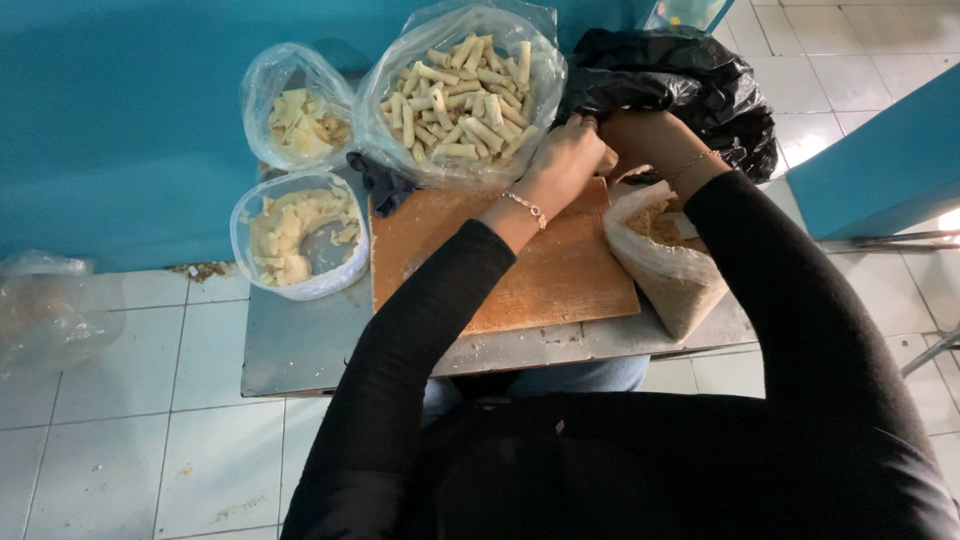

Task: The person flattens pieces of dough on a wooden board, spoons brown sugar filling from a bag onto the dough, and folds the dough over the filling into triangular pastries, setting finished pieces on the board. They also use a knife to cut a flattened dough round into smaller pieces before filling and folding them.

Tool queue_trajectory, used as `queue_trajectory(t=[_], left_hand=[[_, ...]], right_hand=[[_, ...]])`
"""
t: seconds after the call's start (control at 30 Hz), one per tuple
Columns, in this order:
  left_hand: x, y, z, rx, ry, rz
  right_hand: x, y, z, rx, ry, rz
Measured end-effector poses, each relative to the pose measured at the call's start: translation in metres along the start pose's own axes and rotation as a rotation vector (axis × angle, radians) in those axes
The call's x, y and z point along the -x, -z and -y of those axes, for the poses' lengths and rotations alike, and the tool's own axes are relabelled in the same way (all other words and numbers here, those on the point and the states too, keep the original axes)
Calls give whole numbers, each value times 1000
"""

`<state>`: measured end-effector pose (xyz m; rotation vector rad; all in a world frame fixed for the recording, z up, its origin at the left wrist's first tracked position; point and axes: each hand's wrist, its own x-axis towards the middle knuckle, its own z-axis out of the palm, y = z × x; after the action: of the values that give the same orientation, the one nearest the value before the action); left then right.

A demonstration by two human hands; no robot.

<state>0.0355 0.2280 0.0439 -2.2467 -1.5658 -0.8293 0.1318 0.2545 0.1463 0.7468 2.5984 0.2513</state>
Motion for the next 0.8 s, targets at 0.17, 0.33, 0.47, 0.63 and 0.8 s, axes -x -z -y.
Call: queue_trajectory(t=[0.17, 0.33, 0.47, 0.63, 0.8], left_hand=[[-3, -6, -1, 45, -11, -49], [3, -13, 1, -112, -36, 10], [7, -16, 0, -129, -53, 36], [13, -15, -1, -183, -76, 3], [13, -14, -3, -277, -85, 180]], right_hand=[[3, 2, -1, -110, -71, 102], [2, 2, -8, -242, -80, 134], [2, 4, -15, -329, -68, 155], [2, 4, -18, -388, -109, 193], [0, 6, -17, -332, -69, 197]])
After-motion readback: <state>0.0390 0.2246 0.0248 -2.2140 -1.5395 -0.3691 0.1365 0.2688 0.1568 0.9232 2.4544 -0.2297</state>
